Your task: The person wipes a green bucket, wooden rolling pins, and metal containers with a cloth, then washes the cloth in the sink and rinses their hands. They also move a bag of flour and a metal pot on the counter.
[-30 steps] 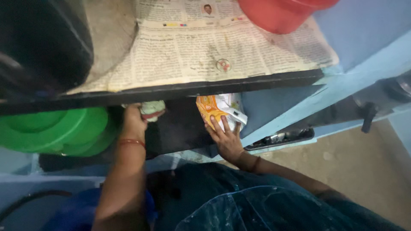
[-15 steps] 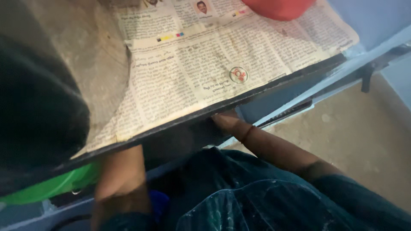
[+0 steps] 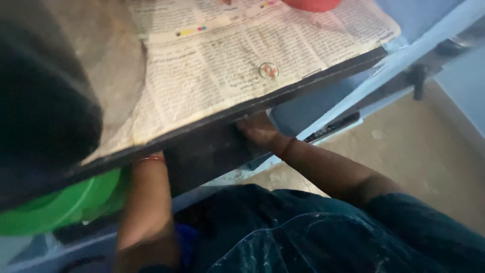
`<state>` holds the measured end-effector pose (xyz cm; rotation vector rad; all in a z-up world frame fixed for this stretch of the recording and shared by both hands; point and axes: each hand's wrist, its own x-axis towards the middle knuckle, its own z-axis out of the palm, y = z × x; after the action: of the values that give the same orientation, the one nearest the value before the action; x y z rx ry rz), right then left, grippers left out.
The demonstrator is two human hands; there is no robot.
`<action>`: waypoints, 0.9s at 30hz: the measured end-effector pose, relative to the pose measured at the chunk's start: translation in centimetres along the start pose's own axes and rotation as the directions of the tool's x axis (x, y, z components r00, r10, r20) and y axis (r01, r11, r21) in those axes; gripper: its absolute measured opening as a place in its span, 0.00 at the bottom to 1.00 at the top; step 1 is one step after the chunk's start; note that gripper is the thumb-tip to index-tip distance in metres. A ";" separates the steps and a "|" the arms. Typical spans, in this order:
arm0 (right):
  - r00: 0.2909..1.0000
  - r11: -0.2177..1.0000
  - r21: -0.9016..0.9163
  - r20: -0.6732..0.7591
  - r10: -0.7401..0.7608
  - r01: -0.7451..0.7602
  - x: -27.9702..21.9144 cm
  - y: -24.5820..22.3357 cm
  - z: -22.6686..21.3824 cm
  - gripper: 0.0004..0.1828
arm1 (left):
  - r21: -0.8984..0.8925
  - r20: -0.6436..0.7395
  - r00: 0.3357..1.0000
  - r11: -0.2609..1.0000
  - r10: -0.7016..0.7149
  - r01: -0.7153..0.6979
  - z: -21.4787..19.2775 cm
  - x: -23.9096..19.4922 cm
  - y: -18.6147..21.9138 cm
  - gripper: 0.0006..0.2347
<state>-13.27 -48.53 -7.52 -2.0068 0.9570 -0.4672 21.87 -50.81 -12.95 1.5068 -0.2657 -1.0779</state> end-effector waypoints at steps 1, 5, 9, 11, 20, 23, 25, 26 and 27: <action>0.999 0.897 -0.440 0.041 -0.034 0.048 -0.3 -0.2 0.1 0.26 | -0.028 -0.001 0.999 0.999 0.035 -0.035 -0.1 -0.3 -0.6 0.17; 0.901 0.603 -0.746 -0.010 -0.434 0.282 -2.3 -1.0 0.3 0.20 | -0.236 -0.049 0.975 0.946 0.216 -0.221 -1.2 -3.1 -4.7 0.17; 0.800 0.701 -0.536 -0.076 -0.595 0.471 -5.2 -2.9 0.1 0.17 | -0.442 -0.056 0.981 0.877 0.185 -0.191 -1.1 -8.6 -8.2 0.19; 0.800 0.745 -0.410 -0.058 -0.598 0.527 -6.9 -3.9 0.1 0.19 | -0.506 -0.014 0.994 0.857 0.104 -0.097 -0.4 -12.5 -9.3 0.16; 0.744 0.755 0.123 0.130 -0.656 0.644 -13.8 -5.9 1.0 0.43 | -0.652 0.006 0.885 0.674 0.465 -0.349 4.4 -34.5 -13.6 0.16; 0.792 0.834 0.286 0.277 -0.544 0.473 -15.6 -5.8 2.4 0.41 | -0.687 0.044 0.935 0.691 0.351 -0.227 4.6 -41.8 -15.6 0.16; 0.745 0.778 0.309 0.244 -0.621 0.547 -17.1 -5.7 3.7 0.34 | -0.694 0.012 0.960 0.694 0.280 -0.194 4.5 -45.9 -16.5 0.18; 0.720 0.747 0.322 0.222 -0.657 0.582 -18.0 -6.0 4.6 0.31 | -0.698 -0.001 0.970 0.694 0.245 -0.176 4.1 -47.7 -16.8 0.19; 0.715 0.721 0.372 0.183 -0.674 0.585 -19.0 -6.3 5.6 0.28 | -0.698 -0.044 0.964 0.683 0.262 -0.218 3.6 -49.4 -17.1 0.21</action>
<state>-19.07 -28.69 -5.12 -2.0149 -0.0450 -0.5982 -14.53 -14.08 -4.48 0.7224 -0.0687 -0.8645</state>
